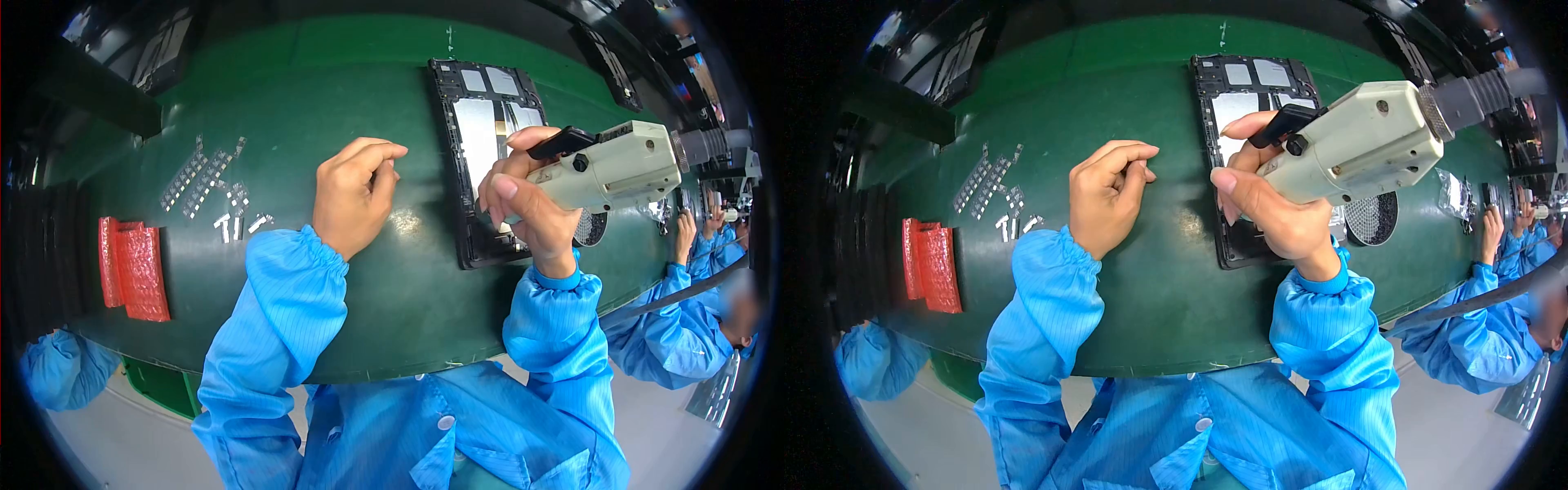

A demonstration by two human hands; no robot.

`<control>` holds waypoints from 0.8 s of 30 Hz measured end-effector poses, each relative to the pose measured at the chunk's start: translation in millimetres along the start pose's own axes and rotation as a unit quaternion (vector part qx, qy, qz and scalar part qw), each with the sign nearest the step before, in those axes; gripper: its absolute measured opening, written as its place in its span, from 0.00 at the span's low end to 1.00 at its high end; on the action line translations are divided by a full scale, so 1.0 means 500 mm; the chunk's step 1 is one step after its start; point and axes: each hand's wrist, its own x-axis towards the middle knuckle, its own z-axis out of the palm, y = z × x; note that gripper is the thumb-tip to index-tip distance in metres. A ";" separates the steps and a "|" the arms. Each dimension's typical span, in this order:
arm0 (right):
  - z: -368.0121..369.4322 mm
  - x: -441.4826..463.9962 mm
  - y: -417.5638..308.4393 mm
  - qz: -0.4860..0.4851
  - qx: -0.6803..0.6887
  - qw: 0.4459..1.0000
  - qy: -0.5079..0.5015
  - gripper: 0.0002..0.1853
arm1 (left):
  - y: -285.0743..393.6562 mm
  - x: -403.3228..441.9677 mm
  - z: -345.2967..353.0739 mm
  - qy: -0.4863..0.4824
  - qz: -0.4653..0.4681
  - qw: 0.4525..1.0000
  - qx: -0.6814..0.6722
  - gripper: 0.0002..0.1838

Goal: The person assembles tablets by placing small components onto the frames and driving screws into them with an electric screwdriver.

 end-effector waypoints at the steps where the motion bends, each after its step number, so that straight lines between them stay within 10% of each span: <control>1: 0.000 0.000 0.001 0.000 -0.002 1.000 -0.002 0.17 | 0.001 0.000 0.002 0.006 -0.001 1.000 -0.005 0.08; 20: 0.005 -0.011 -0.023 -0.011 -0.048 0.998 0.040 0.25 | 0.002 -0.001 -0.001 0.012 0.019 0.999 0.029 0.10; 24: -0.034 -0.023 -0.058 -0.070 -0.055 0.988 0.122 0.24 | 0.014 -0.004 0.007 0.019 0.245 0.961 0.127 0.12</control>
